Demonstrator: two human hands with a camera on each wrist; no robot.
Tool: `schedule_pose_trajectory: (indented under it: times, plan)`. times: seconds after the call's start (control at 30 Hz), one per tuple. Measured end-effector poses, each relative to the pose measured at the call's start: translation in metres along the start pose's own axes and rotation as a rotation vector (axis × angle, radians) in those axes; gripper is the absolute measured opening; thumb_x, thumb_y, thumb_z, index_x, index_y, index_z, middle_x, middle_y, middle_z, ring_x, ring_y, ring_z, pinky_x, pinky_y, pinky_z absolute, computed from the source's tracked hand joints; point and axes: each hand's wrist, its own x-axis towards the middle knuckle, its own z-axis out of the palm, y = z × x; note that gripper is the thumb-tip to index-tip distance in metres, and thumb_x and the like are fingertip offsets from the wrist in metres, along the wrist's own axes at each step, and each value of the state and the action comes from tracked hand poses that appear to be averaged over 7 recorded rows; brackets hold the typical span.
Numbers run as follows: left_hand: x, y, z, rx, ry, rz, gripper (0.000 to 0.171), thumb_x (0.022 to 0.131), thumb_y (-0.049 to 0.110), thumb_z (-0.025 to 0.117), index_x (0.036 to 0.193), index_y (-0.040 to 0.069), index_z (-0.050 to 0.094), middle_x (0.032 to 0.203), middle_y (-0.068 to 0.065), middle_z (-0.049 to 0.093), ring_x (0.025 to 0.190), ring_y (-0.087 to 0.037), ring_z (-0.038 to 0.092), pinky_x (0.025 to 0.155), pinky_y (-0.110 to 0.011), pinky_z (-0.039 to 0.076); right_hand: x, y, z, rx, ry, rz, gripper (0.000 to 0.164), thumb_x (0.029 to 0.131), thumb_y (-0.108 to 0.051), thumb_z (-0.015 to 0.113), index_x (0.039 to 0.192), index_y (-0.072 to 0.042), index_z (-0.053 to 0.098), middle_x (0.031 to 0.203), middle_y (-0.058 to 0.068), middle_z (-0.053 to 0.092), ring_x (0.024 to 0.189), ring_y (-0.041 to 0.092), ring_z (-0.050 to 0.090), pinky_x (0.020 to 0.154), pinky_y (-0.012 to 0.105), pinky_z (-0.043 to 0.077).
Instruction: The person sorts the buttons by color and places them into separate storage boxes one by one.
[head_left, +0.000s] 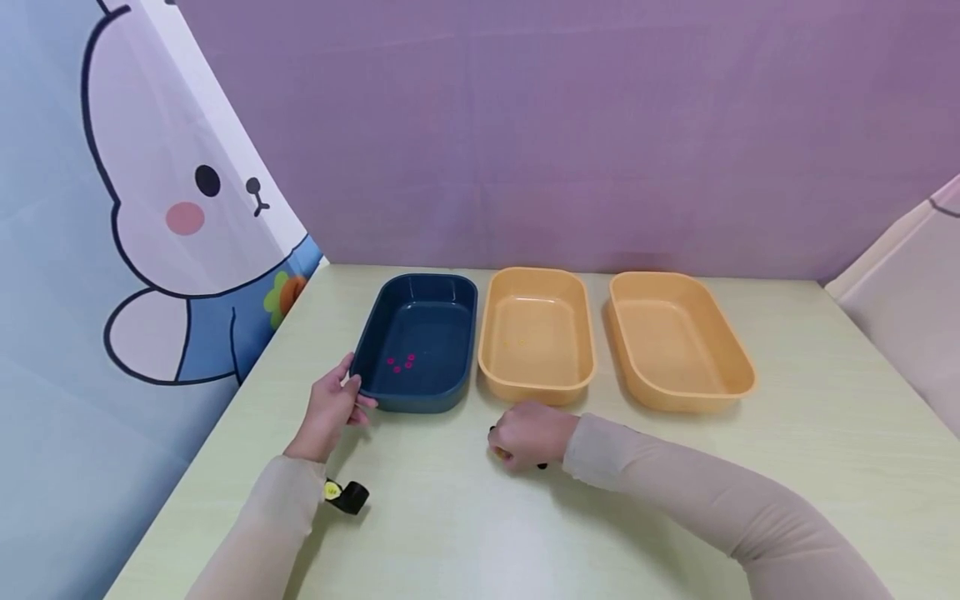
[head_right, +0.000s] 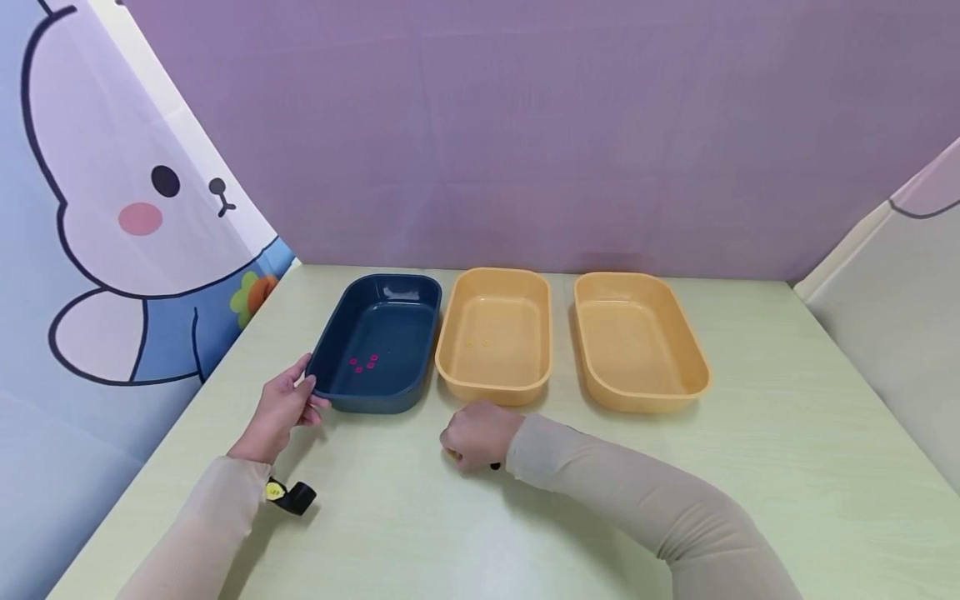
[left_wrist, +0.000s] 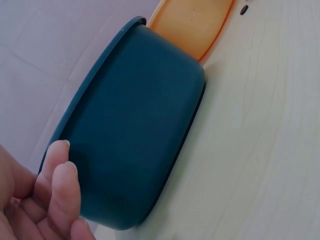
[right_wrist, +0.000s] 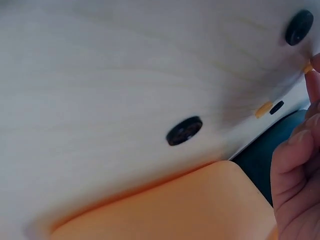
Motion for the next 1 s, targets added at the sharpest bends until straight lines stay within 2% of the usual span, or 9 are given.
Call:
schedule_pose_trajectory:
  times: [0.17, 0.3, 0.4, 0.6, 0.87, 1.0]
  plan:
    - [0.002, 0.001, 0.001, 0.001, -0.006, 0.001, 0.054, 0.104, 0.008, 0.034, 0.154, 0.006, 0.011, 0.058, 0.005, 0.060, 0.042, -0.007, 0.053, 0.048, -0.021, 0.046, -0.001, 0.001, -0.005, 0.001, -0.057, 0.016, 0.022, 0.073, -0.011, 0.068, 0.061, -0.021, 0.053, 0.057, -0.014, 0.043, 0.052, 0.002, 0.042, 0.050, 0.018, 0.033]
    - [0.003, 0.001, 0.001, 0.007, -0.006, 0.005, 0.054, 0.104, 0.008, 0.033, 0.154, 0.005, 0.012, 0.058, 0.004, 0.060, 0.042, -0.007, 0.053, 0.047, -0.021, 0.046, -0.005, 0.002, -0.006, -0.001, -0.060, 0.013, 0.021, 0.072, -0.010, 0.067, 0.061, -0.021, 0.053, 0.057, -0.015, 0.044, 0.052, 0.001, 0.042, 0.051, 0.017, 0.033]
    - [0.003, 0.001, 0.001, 0.010, -0.006, 0.007, 0.054, 0.104, 0.008, 0.033, 0.154, 0.005, 0.012, 0.058, 0.004, 0.060, 0.042, -0.007, 0.053, 0.047, -0.021, 0.046, -0.008, 0.004, -0.006, -0.011, -0.033, -0.006, 0.021, 0.072, -0.009, 0.067, 0.061, -0.021, 0.053, 0.057, -0.015, 0.043, 0.052, 0.001, 0.040, 0.050, 0.017, 0.032]
    - [0.003, 0.002, 0.000, 0.003, -0.009, 0.017, 0.054, 0.104, 0.008, 0.034, 0.154, 0.006, 0.011, 0.058, 0.005, 0.061, 0.042, -0.007, 0.052, 0.048, -0.020, 0.046, -0.023, 0.013, -0.013, -0.052, 0.084, -0.054, 0.019, 0.069, -0.007, 0.068, 0.063, -0.019, 0.055, 0.060, -0.013, 0.045, 0.053, 0.001, 0.040, 0.050, 0.016, 0.032]
    - [0.002, 0.000, 0.000, 0.000, -0.014, 0.009, 0.055, 0.104, 0.008, 0.034, 0.154, 0.007, 0.012, 0.058, 0.005, 0.061, 0.041, -0.006, 0.053, 0.048, -0.020, 0.046, -0.054, 0.025, -0.022, 0.040, 0.135, 0.037, 0.014, 0.070, -0.008, 0.068, 0.064, -0.017, 0.060, 0.063, -0.013, 0.052, 0.054, 0.002, 0.043, 0.052, 0.018, 0.037]
    - [-0.001, -0.001, -0.002, 0.004, -0.012, 0.002, 0.055, 0.104, 0.008, 0.034, 0.154, 0.007, 0.012, 0.059, 0.005, 0.061, 0.042, -0.006, 0.053, 0.049, -0.020, 0.046, -0.071, 0.030, -0.023, 0.039, 0.173, 0.067, 0.009, 0.070, -0.010, 0.069, 0.068, -0.017, 0.063, 0.067, -0.013, 0.058, 0.055, 0.002, 0.047, 0.053, 0.019, 0.040]
